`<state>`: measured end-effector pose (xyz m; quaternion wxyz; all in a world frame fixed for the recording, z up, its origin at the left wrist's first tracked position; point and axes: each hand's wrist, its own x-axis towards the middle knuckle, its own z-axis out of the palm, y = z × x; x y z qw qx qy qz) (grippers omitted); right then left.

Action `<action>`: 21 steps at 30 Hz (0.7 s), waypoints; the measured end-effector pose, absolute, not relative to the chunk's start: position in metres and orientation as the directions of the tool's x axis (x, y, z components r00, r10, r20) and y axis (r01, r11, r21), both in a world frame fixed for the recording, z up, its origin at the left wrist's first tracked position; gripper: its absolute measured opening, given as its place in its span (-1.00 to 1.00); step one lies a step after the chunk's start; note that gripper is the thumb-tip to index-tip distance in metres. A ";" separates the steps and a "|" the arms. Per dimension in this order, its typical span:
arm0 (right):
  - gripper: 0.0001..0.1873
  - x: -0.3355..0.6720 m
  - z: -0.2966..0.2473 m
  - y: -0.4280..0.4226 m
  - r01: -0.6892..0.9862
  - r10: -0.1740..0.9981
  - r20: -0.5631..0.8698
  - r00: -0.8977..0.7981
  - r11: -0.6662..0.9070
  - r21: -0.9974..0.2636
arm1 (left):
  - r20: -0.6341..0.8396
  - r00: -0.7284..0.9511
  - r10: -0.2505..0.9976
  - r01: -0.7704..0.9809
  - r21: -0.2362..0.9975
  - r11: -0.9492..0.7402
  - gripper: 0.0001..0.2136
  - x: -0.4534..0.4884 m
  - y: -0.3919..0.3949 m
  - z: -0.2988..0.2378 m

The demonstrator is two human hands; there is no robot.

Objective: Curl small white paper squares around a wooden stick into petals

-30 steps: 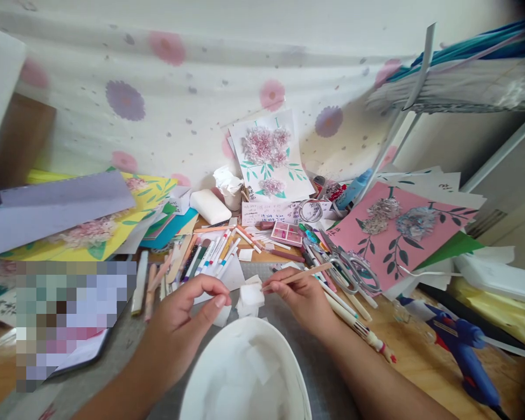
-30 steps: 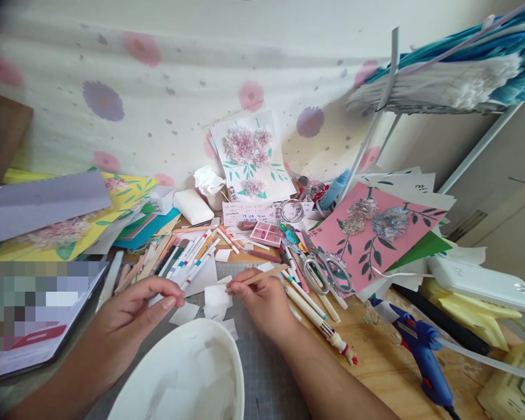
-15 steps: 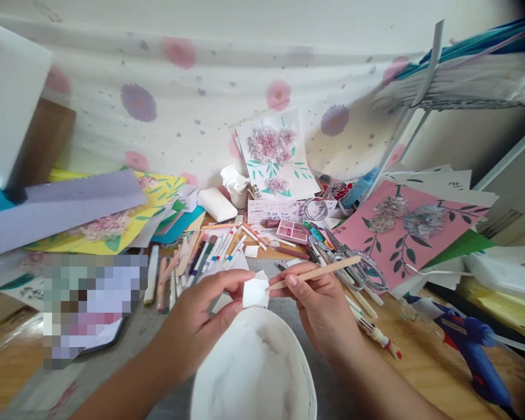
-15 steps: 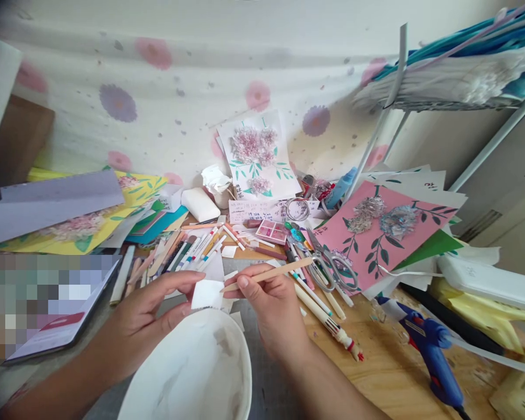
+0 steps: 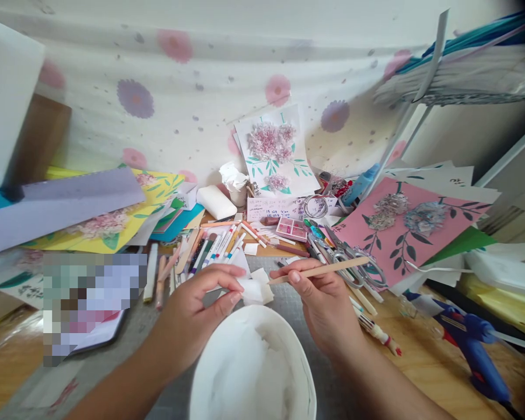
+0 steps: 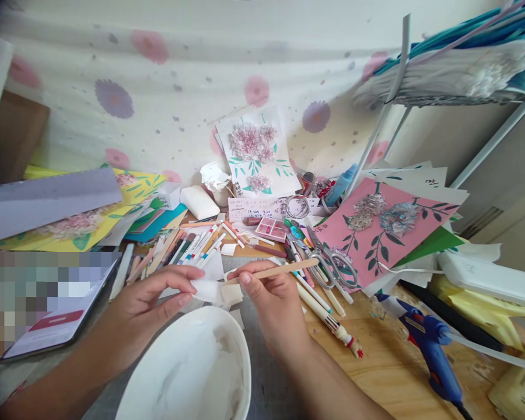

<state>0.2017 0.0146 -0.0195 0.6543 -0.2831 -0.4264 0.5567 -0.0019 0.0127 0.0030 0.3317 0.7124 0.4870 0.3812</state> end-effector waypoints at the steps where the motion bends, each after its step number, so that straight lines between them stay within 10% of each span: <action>1: -0.92 0.203 -0.018 0.013 -0.491 0.963 0.270 0.007 0.239 -0.838 | 0.228 0.224 0.948 0.443 0.842 -0.307 -0.88 -0.002 0.012 0.003; 21: -0.89 0.195 -0.010 -0.010 -0.538 0.880 0.421 -0.220 0.251 -0.805 | 0.389 0.179 0.904 0.230 0.877 -0.422 -0.85 0.008 -0.003 0.010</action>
